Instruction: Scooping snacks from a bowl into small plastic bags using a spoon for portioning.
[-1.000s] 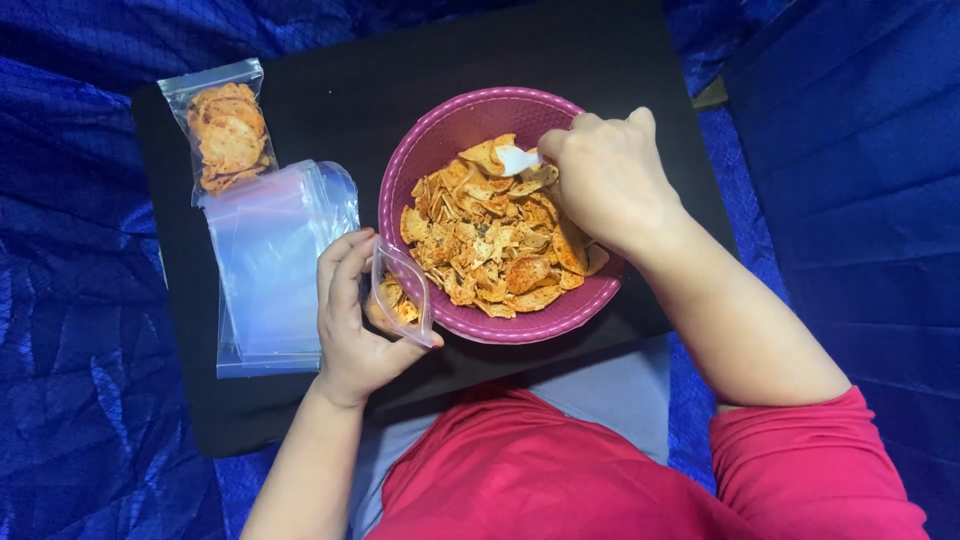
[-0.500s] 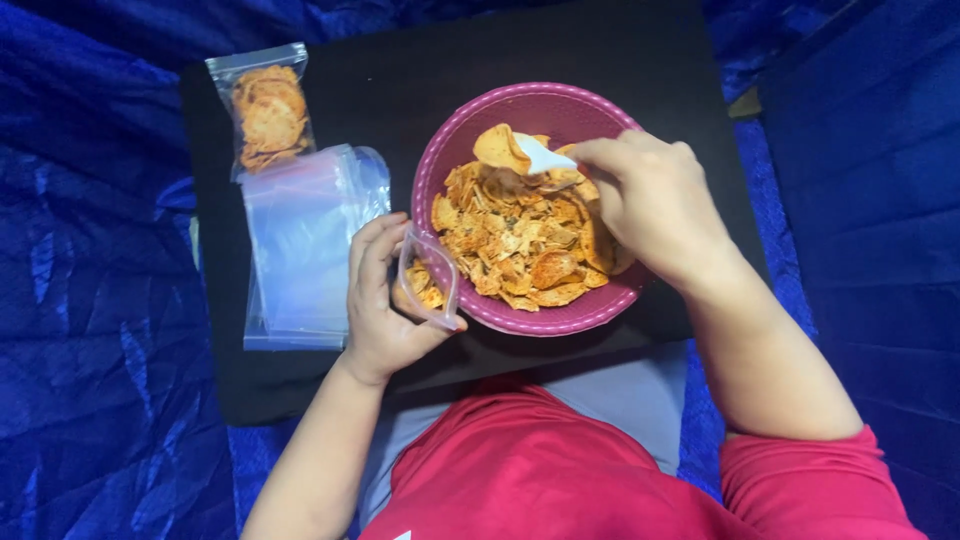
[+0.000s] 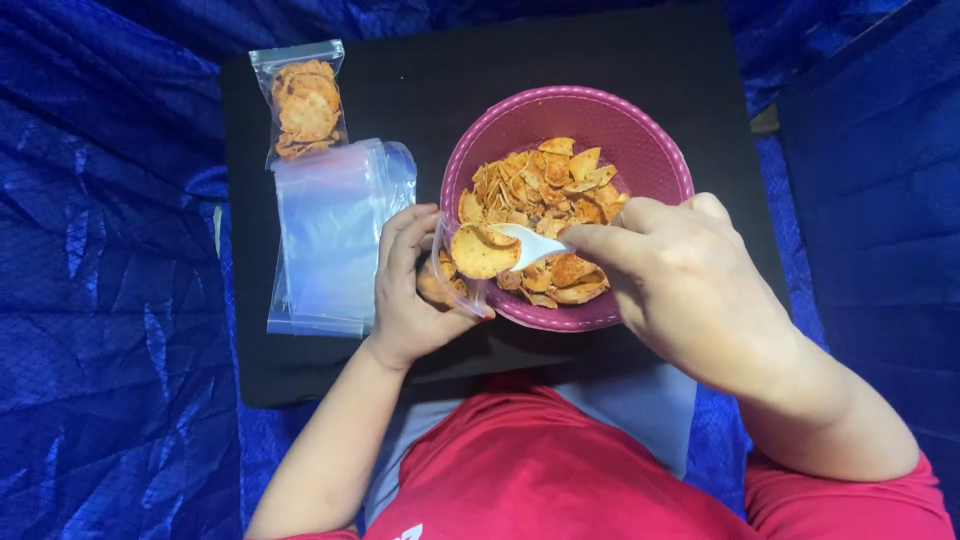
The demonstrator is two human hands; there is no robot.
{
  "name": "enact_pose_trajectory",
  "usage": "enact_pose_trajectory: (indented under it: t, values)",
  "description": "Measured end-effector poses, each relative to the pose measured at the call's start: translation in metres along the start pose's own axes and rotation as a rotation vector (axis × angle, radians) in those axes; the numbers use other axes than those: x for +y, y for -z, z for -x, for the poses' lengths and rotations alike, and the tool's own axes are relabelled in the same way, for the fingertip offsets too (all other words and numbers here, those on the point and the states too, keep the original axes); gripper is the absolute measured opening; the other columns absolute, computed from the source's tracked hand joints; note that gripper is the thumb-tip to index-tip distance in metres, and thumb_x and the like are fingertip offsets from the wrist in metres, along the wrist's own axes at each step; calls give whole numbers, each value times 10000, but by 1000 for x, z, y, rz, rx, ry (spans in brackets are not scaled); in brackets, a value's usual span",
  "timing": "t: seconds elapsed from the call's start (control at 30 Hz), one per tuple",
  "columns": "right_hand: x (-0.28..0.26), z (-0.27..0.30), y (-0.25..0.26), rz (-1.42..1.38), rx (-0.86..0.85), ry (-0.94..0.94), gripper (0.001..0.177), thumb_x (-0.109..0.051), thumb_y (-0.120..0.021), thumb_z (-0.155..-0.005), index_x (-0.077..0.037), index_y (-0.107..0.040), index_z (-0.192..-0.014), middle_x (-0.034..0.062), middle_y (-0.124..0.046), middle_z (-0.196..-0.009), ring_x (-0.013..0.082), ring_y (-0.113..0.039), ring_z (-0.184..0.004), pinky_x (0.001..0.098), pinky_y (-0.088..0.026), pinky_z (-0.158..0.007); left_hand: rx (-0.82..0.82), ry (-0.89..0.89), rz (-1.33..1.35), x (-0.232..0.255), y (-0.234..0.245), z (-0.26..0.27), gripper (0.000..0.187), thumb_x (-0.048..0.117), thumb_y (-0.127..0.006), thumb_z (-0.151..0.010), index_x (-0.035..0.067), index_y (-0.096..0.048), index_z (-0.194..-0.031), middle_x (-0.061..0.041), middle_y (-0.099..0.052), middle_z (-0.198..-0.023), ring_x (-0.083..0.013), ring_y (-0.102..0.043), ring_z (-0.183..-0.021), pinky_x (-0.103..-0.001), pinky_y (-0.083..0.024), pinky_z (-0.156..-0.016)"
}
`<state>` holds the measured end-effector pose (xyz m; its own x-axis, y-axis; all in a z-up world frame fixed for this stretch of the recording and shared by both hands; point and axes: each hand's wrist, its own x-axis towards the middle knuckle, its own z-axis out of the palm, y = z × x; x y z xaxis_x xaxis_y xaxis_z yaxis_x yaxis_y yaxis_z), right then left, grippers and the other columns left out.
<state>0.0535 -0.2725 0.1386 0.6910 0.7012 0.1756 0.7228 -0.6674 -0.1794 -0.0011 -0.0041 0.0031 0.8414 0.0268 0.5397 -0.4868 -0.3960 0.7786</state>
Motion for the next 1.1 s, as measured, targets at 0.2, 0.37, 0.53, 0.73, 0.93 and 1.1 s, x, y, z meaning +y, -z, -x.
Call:
enact_pose_trajectory:
  t: [0.2,0.37,0.53,0.73,0.93,1.1]
  values:
    - [-15,-6,3,171,23,68,368,-93,-617,-870,-194,-753,-1196,34,-559,-738,329,-589,-629,489,-361,-621,2,16,31,4,-1,-1,919,488,-897,-724,86,-469,-1431,-177,-437,-1448,-294,-527,-1365,-390,-564,-1085]
    - [-57,-26,4,482,79,150,118,-105,-591,-854,-210,-636,-879,2,-557,-692,246,-577,-575,414,-391,-587,18,15,23,4,-2,-1,927,504,-893,-711,77,-477,-1421,-181,-454,-1426,-296,-541,-1347,-388,-557,-1077]
    - [-79,-34,3,625,88,145,175,-80,-499,-913,-178,-619,-830,53,-565,-705,245,-549,-593,401,-350,-628,37,2,9,2,-2,0,917,503,-876,-737,70,-462,-1430,-189,-450,-1432,-293,-528,-1349,-377,-552,-1060]
    - [-46,-4,32,564,99,119,175,-103,-652,-803,-231,-641,-922,-34,-518,-696,232,-573,-597,390,-410,-597,19,0,4,1,2,0,926,574,-838,-741,82,-464,-1431,-171,-461,-1431,-310,-512,-1376,-413,-550,-1098]
    - [3,54,34,382,16,-181,939,-129,-815,-510,-232,-689,-1435,-5,-653,-1021,254,-654,-878,438,-461,-744,22,8,66,-7,5,4,894,512,-843,-760,78,-464,-1445,-140,-486,-1437,-314,-495,-1396,-455,-424,-1229]
    - [26,78,13,323,16,-349,465,-105,-663,-963,-273,-742,-1389,-7,-645,-930,288,-636,-787,458,-513,-735,6,128,411,-2,4,1,866,529,-824,-814,81,-451,-1455,-104,-429,-1489,-174,-655,-1021,-303,-546,-973]
